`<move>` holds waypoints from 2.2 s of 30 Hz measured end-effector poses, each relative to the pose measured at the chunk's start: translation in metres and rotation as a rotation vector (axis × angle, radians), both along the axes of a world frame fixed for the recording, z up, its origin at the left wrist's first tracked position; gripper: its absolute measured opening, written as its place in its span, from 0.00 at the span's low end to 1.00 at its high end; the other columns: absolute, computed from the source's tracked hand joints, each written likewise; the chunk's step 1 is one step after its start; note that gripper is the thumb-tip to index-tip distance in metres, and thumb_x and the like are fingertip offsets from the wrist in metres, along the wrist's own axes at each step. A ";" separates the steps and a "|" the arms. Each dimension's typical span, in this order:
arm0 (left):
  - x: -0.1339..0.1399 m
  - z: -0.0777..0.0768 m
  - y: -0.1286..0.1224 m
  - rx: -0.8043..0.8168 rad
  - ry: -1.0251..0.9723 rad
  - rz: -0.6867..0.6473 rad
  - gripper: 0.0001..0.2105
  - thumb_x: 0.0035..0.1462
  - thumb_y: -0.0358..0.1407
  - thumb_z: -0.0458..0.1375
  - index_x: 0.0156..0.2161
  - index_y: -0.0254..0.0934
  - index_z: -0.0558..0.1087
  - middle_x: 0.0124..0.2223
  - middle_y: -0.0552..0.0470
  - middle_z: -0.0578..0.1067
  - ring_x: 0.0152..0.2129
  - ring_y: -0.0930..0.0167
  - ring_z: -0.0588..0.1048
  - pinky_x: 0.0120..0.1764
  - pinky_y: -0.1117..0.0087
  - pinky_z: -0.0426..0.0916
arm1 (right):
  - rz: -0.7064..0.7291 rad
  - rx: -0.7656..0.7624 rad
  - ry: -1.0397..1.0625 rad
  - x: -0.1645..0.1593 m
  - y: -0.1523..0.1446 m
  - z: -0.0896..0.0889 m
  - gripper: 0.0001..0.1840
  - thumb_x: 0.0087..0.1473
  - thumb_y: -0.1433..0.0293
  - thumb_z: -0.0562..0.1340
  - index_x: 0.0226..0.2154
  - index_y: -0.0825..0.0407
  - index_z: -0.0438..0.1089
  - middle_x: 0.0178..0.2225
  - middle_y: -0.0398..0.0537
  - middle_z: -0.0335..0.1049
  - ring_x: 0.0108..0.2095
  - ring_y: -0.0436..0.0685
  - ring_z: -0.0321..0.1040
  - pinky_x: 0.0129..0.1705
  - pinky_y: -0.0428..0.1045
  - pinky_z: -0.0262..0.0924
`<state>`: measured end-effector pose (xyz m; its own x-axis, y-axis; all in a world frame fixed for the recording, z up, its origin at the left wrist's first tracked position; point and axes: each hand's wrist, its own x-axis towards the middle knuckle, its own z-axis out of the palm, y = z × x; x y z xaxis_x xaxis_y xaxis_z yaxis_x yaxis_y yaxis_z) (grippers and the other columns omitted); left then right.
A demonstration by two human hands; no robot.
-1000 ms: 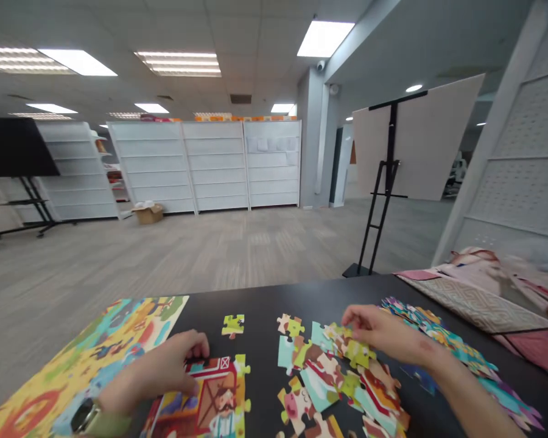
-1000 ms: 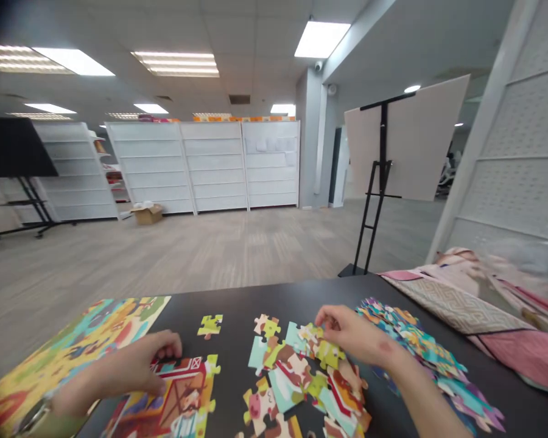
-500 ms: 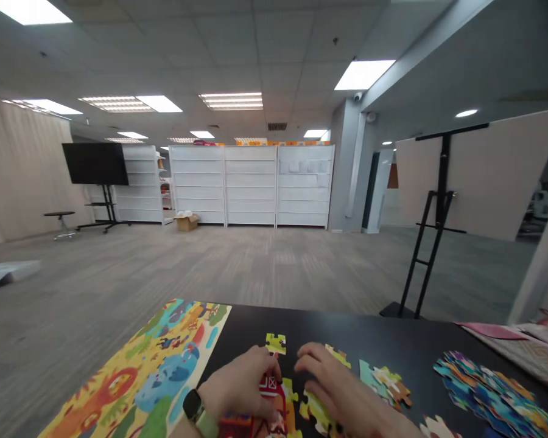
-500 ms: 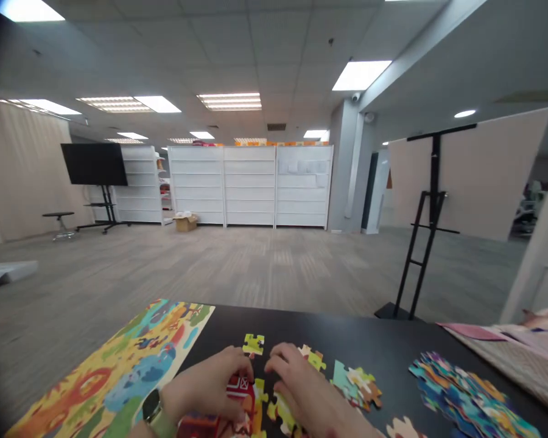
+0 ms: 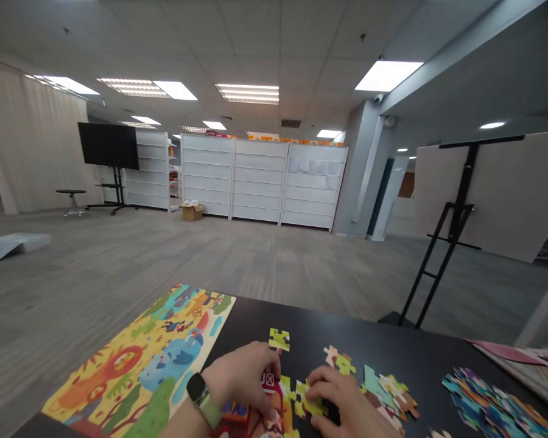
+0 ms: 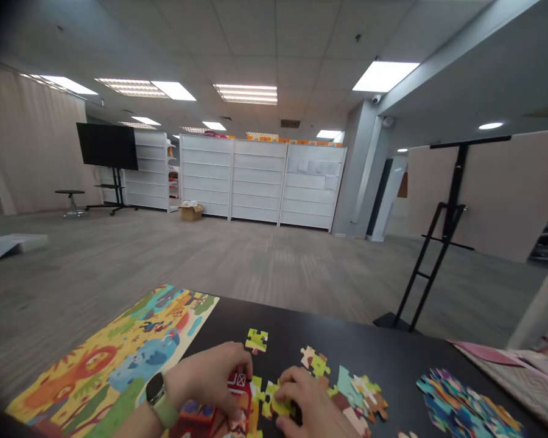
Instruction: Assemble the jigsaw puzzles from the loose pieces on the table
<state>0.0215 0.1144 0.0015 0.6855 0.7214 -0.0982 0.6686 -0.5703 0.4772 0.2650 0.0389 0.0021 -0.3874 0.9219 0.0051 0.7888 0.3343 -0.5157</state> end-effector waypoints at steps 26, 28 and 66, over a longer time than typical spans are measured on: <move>0.001 -0.003 0.001 -0.115 -0.075 0.101 0.27 0.31 0.43 0.75 0.42 0.42 0.76 0.41 0.55 0.74 0.37 0.65 0.72 0.35 0.73 0.65 | 0.287 0.133 -0.114 -0.002 -0.001 0.003 0.17 0.56 0.78 0.56 0.42 0.47 0.75 0.48 0.48 0.74 0.49 0.59 0.68 0.52 0.52 0.62; 0.001 -0.004 0.002 -0.117 -0.083 0.098 0.28 0.31 0.43 0.75 0.42 0.42 0.76 0.40 0.55 0.73 0.37 0.65 0.72 0.35 0.72 0.65 | 0.273 0.108 -0.107 0.004 -0.003 0.004 0.21 0.56 0.79 0.55 0.46 0.46 0.75 0.54 0.49 0.72 0.53 0.61 0.67 0.55 0.54 0.61; 0.025 0.012 -0.017 -0.151 0.075 0.143 0.20 0.37 0.31 0.66 0.40 0.41 0.71 0.38 0.57 0.71 0.37 0.66 0.70 0.37 0.73 0.63 | -0.289 0.007 0.060 0.135 -0.001 0.001 0.22 0.48 0.75 0.62 0.48 0.47 0.65 0.45 0.46 0.65 0.44 0.55 0.68 0.47 0.49 0.59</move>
